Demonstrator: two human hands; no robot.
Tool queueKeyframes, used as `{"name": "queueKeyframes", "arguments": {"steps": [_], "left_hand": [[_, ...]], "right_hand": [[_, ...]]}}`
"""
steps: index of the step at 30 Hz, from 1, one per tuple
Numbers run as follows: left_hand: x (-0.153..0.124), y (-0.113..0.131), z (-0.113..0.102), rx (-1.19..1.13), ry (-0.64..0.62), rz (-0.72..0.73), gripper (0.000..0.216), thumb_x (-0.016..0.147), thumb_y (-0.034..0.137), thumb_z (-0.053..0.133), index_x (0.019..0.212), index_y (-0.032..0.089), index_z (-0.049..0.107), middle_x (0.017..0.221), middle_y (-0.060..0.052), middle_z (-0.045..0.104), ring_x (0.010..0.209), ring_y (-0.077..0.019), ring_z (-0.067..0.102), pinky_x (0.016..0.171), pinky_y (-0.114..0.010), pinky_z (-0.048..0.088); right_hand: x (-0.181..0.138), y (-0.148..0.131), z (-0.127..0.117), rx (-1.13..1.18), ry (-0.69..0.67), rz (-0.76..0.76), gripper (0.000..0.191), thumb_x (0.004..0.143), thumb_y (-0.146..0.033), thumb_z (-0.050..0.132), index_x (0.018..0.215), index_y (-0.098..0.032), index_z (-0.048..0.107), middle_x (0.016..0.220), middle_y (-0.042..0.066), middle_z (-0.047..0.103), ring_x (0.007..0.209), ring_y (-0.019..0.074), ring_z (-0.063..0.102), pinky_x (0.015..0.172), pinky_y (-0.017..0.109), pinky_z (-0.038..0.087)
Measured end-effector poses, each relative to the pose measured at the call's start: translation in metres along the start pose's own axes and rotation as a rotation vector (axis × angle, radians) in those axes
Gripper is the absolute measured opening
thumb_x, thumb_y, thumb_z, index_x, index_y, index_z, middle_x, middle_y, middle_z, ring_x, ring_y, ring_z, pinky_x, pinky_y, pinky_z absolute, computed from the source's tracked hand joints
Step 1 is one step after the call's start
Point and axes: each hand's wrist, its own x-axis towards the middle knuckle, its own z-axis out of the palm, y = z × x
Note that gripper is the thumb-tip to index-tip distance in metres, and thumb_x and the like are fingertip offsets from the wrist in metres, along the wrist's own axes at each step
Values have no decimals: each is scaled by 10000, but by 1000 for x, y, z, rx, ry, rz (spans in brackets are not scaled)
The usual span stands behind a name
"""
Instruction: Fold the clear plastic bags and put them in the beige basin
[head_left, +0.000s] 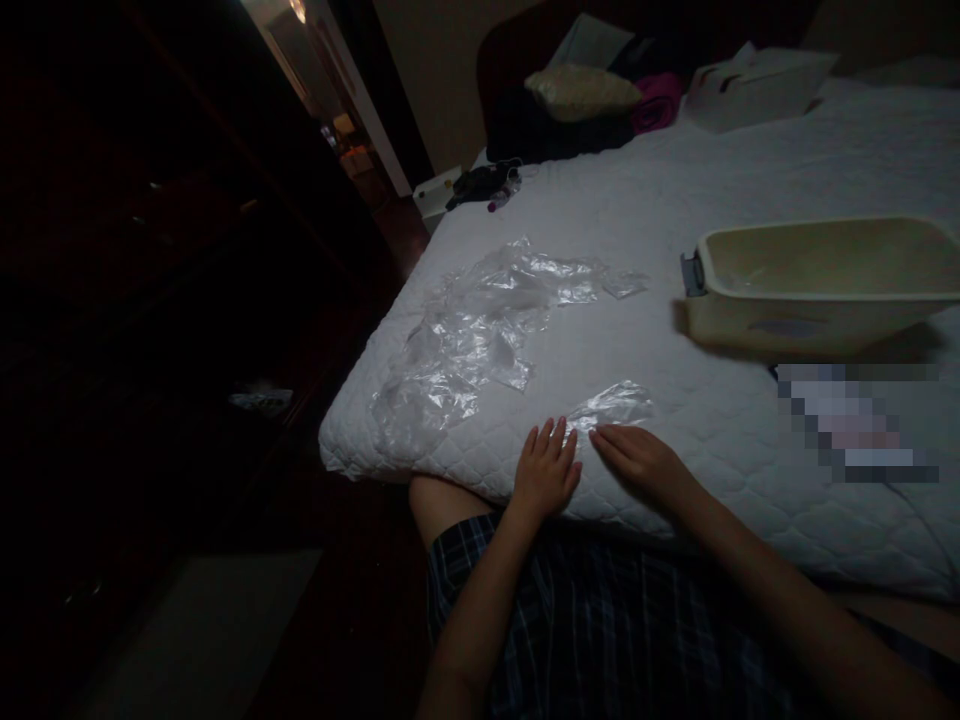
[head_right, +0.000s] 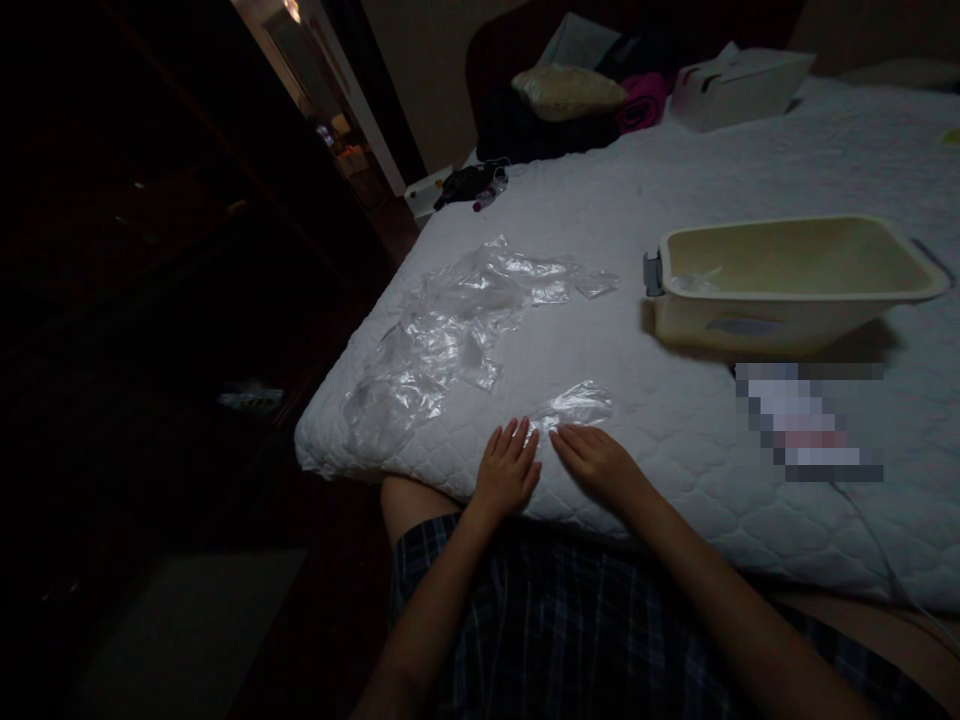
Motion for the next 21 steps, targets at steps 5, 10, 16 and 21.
{"name": "queueKeyframes", "arguments": {"steps": [5, 10, 16, 21], "left_hand": [[-4, -4, 1, -106, 72, 5, 492, 886, 274, 444, 1348, 119, 380, 1453, -176, 357, 1386, -275, 265, 1086, -501, 334], [-13, -20, -4, -231, 225, 34, 440, 866, 137, 417, 1306, 136, 411, 1363, -167, 478, 1366, -249, 313, 1025, -472, 428], [5, -32, -12, -162, 187, 117, 279, 908, 166, 459, 1172, 179, 550, 1231, -135, 598, 1216, -235, 516, 923, -433, 512], [40, -21, -7, -168, 71, 324, 255, 929, 177, 435, 1138, 155, 581, 1239, -132, 598, 1205, -221, 528, 941, -416, 502]], "right_hand": [[1, 0, 5, 25, 1, 89, 325, 884, -88, 411, 1110, -144, 638, 1111, 138, 668, 1023, 227, 622, 854, 407, 514], [-8, 17, 4, 220, 113, 206, 260, 848, -89, 452, 990, -173, 654, 1062, 99, 686, 1090, 228, 589, 884, 432, 503], [-8, 34, 1, 420, 55, 169, 249, 814, -72, 457, 896, -207, 649, 1036, 59, 695, 1108, 211, 584, 943, 463, 468], [-9, 37, 0, 390, 48, 157, 274, 848, -113, 460, 1020, -215, 648, 1041, 64, 699, 1088, 201, 600, 952, 455, 466]]}}
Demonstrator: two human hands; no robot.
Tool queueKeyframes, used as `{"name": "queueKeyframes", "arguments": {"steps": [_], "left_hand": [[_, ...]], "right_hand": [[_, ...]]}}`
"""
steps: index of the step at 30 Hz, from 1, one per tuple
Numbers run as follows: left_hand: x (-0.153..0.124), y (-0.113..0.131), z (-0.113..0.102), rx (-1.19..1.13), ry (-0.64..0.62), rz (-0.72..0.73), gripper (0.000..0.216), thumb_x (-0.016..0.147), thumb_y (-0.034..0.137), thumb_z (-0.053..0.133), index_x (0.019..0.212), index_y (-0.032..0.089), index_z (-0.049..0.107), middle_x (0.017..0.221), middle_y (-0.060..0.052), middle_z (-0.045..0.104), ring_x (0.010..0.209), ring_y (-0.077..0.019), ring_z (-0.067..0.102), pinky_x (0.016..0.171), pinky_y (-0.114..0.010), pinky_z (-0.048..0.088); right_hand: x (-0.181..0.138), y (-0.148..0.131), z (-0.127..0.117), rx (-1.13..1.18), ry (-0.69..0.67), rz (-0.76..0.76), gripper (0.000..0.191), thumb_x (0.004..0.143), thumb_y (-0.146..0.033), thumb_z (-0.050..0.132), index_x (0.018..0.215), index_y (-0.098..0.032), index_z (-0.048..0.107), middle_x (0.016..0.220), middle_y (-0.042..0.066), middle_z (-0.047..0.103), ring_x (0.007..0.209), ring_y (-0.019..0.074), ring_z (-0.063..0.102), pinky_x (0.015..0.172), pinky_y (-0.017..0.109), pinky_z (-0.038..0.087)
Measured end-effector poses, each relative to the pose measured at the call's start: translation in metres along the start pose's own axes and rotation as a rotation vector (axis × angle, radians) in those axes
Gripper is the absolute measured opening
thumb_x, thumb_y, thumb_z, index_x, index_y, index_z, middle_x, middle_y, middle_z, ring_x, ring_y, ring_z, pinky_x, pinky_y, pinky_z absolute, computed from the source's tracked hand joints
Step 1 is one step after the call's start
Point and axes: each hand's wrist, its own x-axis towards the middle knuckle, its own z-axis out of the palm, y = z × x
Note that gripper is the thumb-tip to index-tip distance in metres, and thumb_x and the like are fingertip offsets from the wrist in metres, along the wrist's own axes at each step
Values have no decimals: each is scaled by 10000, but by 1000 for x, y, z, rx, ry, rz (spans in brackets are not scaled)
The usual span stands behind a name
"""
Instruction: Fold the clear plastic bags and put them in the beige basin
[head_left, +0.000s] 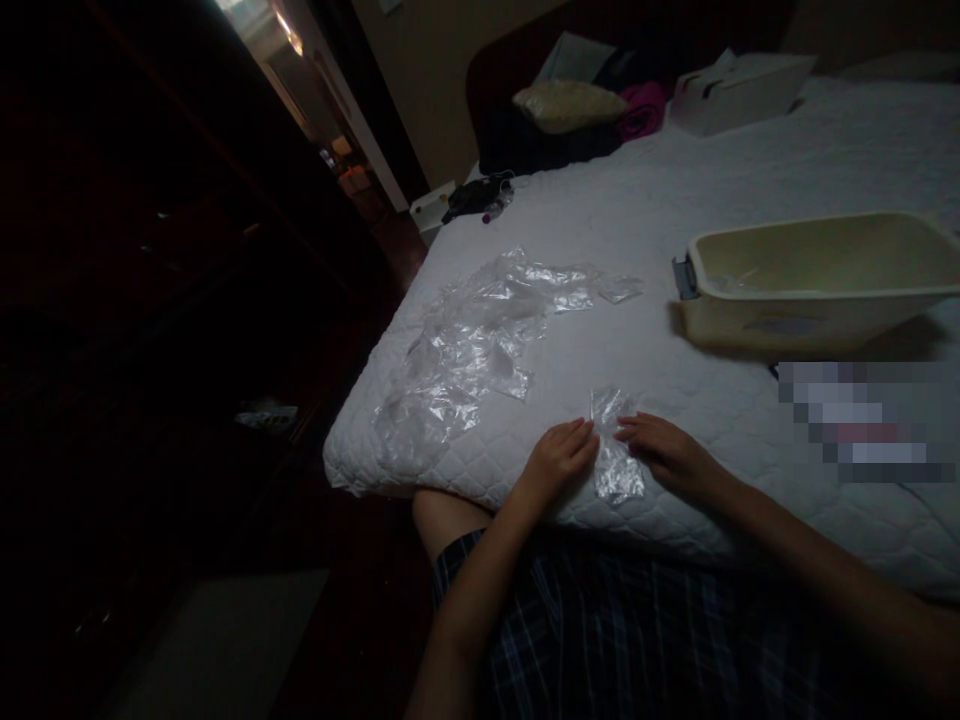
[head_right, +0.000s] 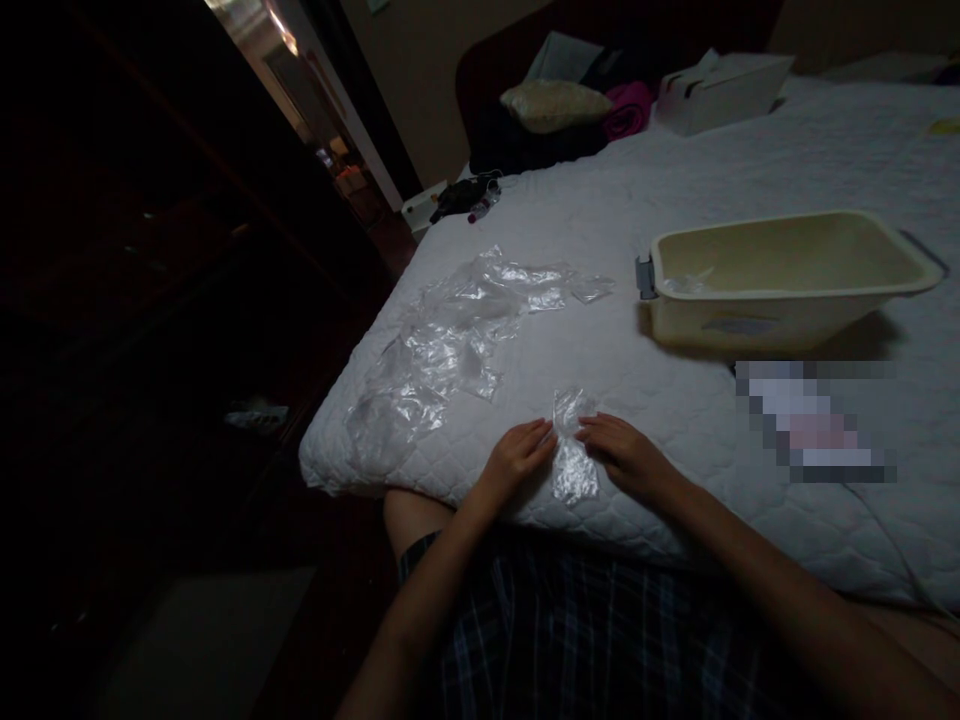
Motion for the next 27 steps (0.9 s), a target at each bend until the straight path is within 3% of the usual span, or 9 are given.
{"name": "queueKeyframes", "arguments": {"steps": [3, 8, 14, 22, 27], "left_hand": [[9, 2, 8, -40, -76, 22, 240, 929, 188, 444, 1113, 164, 596, 1194, -113, 628, 1185, -207, 545, 942, -412, 502], [7, 4, 14, -57, -38, -9, 269, 925, 181, 453, 1162, 144, 573, 1175, -109, 640, 1165, -194, 560, 939, -377, 506], [7, 6, 11, -131, -36, -97, 284, 940, 217, 421, 1170, 162, 578, 1179, -108, 638, 1141, -183, 575, 934, -394, 506], [9, 6, 13, -303, 93, -230, 251, 913, 254, 487, 1094, 156, 630, 1113, -83, 666, 1026, -164, 622, 899, -333, 527], [10, 7, 13, -336, 62, -264, 221, 908, 262, 497, 1029, 169, 657, 1107, -70, 672, 1023, -171, 623, 913, -366, 519]], "right_hand": [[-6, 1, -2, -58, -11, -28, 264, 864, -135, 481, 1062, -211, 639, 1108, 74, 678, 1087, 196, 597, 954, 442, 466], [-21, 0, -2, -167, -30, -72, 295, 887, -162, 490, 1158, -185, 604, 1189, 109, 637, 1116, 211, 577, 918, 420, 491], [-21, -3, -1, -149, -12, 29, 315, 880, -169, 468, 1152, -210, 620, 1129, 83, 668, 1097, 213, 590, 911, 416, 501], [-19, -11, -4, -141, -30, 116, 321, 863, -194, 462, 1131, -210, 637, 1179, 98, 634, 1024, 210, 625, 854, 368, 537], [-22, -6, -1, -123, -30, 114, 312, 843, -196, 479, 1113, -178, 634, 1116, 112, 665, 1026, 222, 623, 893, 403, 512]]}}
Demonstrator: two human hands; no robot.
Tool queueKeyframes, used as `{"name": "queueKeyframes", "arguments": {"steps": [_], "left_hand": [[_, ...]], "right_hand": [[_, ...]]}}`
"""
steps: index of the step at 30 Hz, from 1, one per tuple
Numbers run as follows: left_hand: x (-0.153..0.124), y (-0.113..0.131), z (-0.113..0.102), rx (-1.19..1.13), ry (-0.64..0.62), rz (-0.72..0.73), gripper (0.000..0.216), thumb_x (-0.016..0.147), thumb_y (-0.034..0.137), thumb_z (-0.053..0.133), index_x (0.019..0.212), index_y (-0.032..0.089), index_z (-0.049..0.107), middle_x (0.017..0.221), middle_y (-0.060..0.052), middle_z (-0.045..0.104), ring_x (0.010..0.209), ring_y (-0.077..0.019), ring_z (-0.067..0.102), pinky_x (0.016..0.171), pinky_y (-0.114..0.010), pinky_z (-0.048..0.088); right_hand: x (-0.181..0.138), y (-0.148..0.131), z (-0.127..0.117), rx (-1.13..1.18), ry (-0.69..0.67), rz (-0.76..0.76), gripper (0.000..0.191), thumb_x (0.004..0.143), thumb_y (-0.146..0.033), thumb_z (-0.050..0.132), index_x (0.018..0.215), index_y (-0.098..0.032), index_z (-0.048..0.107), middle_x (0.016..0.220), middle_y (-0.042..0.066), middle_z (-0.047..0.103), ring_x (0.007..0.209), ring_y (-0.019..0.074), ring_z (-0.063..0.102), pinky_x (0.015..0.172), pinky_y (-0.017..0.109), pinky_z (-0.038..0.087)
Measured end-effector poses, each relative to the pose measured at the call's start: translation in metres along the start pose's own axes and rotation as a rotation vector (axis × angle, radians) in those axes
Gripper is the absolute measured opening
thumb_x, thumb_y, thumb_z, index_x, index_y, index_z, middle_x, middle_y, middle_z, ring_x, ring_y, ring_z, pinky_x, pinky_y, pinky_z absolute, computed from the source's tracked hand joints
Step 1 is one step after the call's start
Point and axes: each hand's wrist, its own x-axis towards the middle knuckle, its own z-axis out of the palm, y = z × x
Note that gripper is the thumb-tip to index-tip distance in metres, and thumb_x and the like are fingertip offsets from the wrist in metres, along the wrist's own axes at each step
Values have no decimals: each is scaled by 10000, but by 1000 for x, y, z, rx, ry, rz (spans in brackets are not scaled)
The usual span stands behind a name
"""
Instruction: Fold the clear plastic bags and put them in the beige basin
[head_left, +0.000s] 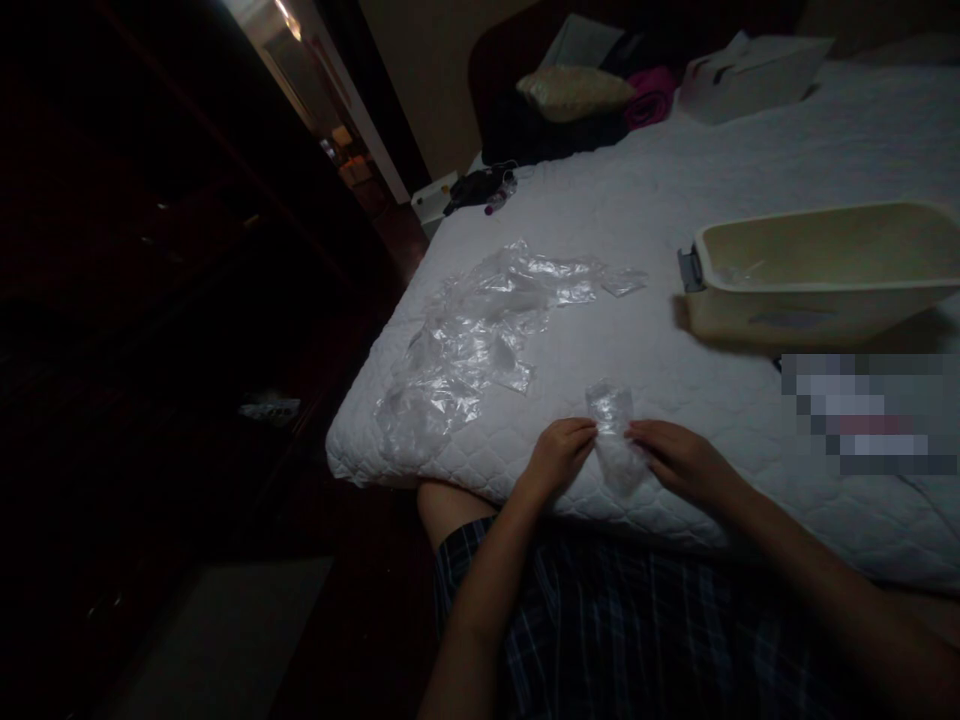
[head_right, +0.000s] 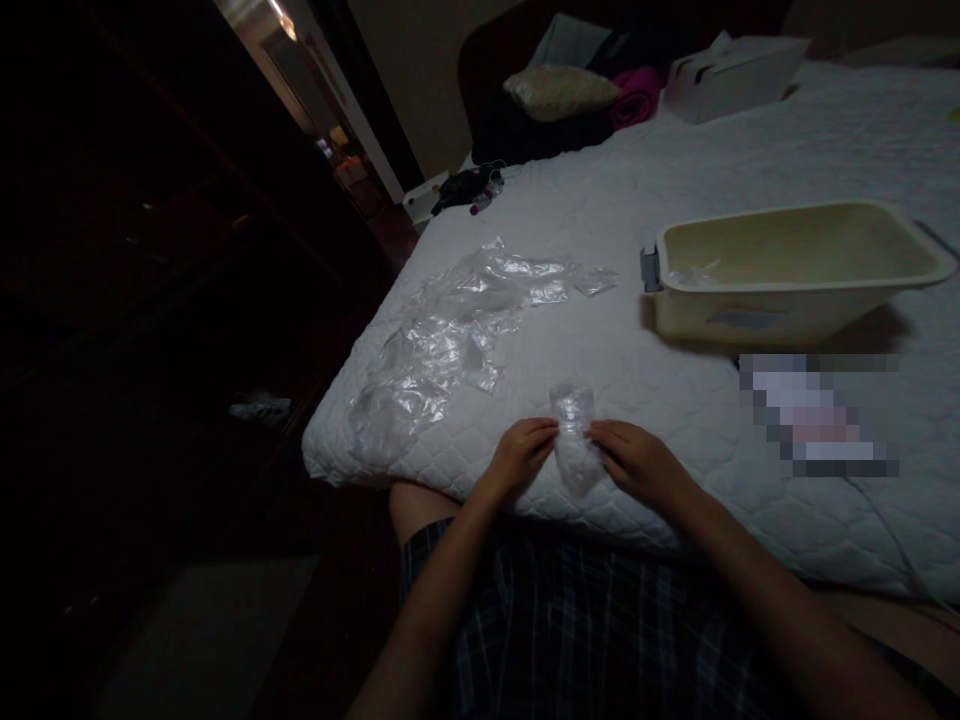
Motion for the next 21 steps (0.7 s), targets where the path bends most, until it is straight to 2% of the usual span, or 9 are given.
{"name": "queueKeyframes", "arguments": {"steps": [6, 12, 16, 21], "left_hand": [[5, 7, -7, -19, -1, -46, 188, 892, 267, 523, 982, 185, 667, 1055, -45, 690, 1160, -202, 533, 999, -424, 442], [11, 16, -2, -18, 49, -240, 189, 892, 308, 523, 913, 191, 669, 929, -33, 687, 1062, -179, 560, 949, -356, 446], [15, 23, 3, -27, 127, -383, 157, 846, 312, 584, 835, 188, 680, 908, -36, 674, 956, -172, 585, 892, -324, 458], [22, 29, 7, -85, 210, -520, 183, 843, 276, 585, 972, 182, 675, 877, -38, 669, 858, -157, 596, 831, -296, 464]], "right_hand": [[5, -1, 0, 87, 25, 114, 259, 852, -246, 474, 1035, -195, 650, 1029, 76, 695, 933, 208, 653, 833, 378, 530], [20, -12, -4, 180, 8, 403, 266, 870, -378, 473, 829, -209, 673, 749, 29, 704, 647, 185, 651, 589, 300, 509], [29, -16, -4, 247, 56, 585, 279, 826, -441, 529, 848, -199, 666, 725, 29, 702, 638, 186, 648, 590, 291, 484], [36, -16, 0, 294, 110, 684, 306, 804, -479, 534, 825, -196, 649, 718, 35, 695, 643, 186, 638, 594, 290, 456]]}}
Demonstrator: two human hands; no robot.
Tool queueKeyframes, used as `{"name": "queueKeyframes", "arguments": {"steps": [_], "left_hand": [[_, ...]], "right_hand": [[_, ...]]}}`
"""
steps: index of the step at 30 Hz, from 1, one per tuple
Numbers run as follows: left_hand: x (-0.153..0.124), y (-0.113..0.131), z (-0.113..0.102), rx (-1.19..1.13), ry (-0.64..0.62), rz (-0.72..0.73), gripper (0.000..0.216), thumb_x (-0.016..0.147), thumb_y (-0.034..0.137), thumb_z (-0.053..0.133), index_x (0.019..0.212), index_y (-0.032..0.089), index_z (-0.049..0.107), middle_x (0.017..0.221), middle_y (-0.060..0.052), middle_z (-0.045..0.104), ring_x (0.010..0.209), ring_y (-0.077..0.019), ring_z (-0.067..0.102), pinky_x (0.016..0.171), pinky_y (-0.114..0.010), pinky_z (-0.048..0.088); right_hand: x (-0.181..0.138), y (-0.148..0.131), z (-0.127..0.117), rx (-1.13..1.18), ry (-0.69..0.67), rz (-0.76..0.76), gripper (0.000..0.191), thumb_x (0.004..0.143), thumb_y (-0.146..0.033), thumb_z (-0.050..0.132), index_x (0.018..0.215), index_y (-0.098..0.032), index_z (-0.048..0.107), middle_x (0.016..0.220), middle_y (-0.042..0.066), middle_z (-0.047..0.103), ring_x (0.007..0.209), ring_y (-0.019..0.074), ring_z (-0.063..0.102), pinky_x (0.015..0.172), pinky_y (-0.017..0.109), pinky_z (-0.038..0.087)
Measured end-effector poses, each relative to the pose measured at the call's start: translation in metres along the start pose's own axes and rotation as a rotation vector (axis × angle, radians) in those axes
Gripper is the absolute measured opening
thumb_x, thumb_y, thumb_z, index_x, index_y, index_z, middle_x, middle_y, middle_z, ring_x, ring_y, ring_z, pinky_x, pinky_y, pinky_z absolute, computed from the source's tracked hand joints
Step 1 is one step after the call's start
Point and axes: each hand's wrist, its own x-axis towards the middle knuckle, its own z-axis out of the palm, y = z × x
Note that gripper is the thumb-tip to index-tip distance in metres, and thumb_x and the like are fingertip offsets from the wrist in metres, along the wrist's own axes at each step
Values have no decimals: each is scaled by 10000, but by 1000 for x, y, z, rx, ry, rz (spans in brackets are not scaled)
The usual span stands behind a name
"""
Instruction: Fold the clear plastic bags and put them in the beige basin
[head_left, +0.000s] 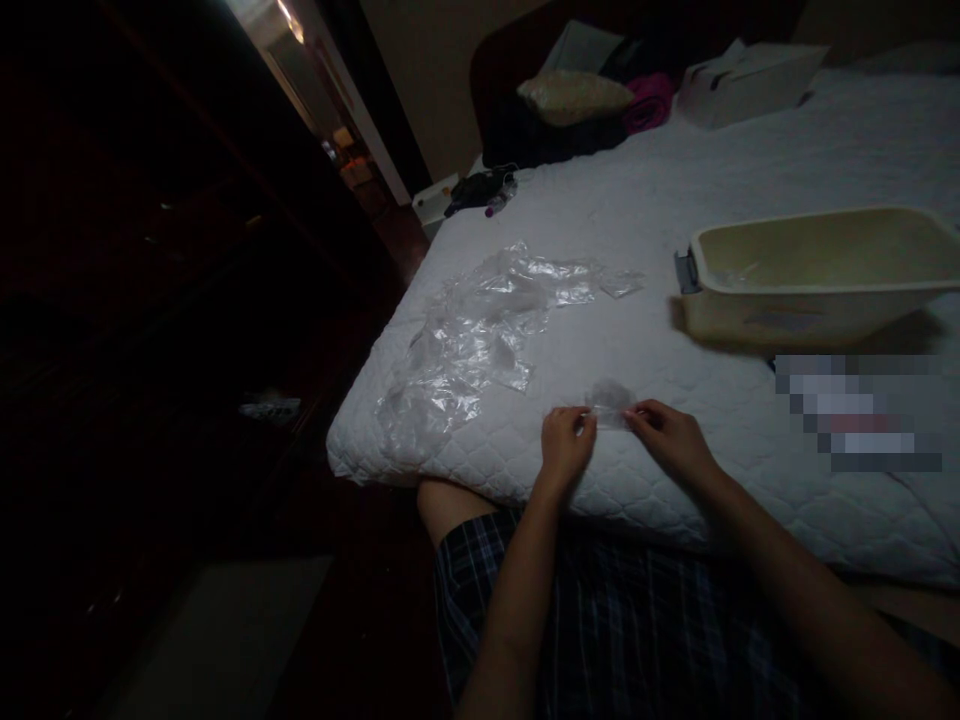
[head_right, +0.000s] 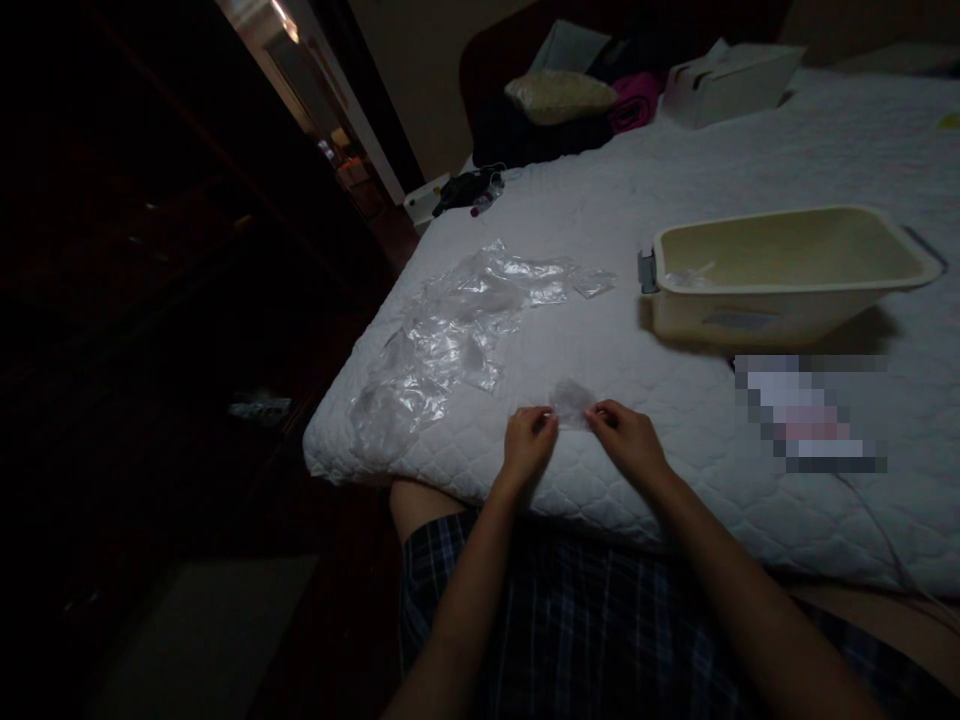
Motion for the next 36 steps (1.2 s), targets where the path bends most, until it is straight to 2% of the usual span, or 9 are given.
{"name": "queueKeyframes", "arguments": {"steps": [7, 15, 22, 25, 31, 36], "left_hand": [[0, -1, 5, 9, 42, -19, 170, 839, 253, 583, 956, 173, 676, 828, -37, 660, 835, -164, 588, 821, -300, 453], [-2, -3, 5, 24, 50, 19, 342, 832, 217, 583, 1173, 194, 593, 836, -25, 654, 838, -166, 578, 829, -296, 445], [-4, -3, 6, 84, 78, 72, 296, 843, 220, 569, 1132, 203, 629, 814, -33, 643, 804, -161, 566, 794, -286, 445], [-5, -4, 7, 118, 78, 118, 284, 849, 206, 556, 1123, 206, 631, 855, -39, 653, 831, -162, 566, 809, -293, 443], [-7, -6, 7, 276, -19, 270, 311, 861, 190, 533, 1166, 210, 590, 882, -31, 658, 901, -183, 552, 849, -333, 423], [-8, -5, 8, 346, -9, 291, 291, 877, 196, 508, 1161, 179, 574, 892, -40, 644, 892, -188, 537, 836, -337, 422]], "right_hand": [[9, -7, 2, -22, 30, 133, 354, 755, -512, 573, 945, -214, 547, 653, 10, 678, 627, 201, 631, 577, 301, 418], [9, -6, 8, -139, 97, 170, 369, 748, -570, 551, 904, -240, 498, 658, -1, 668, 624, 205, 617, 556, 294, 368], [4, -6, 8, -105, 107, 154, 258, 792, -484, 523, 886, -244, 512, 673, 1, 668, 629, 191, 614, 566, 282, 376], [5, -7, 8, -145, 109, 143, 266, 798, -485, 516, 907, -243, 512, 681, 3, 667, 627, 195, 614, 553, 280, 365], [5, -9, 10, -217, 102, 79, 265, 829, -471, 473, 937, -235, 527, 715, 21, 677, 631, 202, 620, 537, 280, 354], [2, -9, 11, -231, 110, 35, 313, 845, -508, 456, 944, -226, 548, 725, 31, 683, 645, 203, 632, 553, 276, 373]]}}
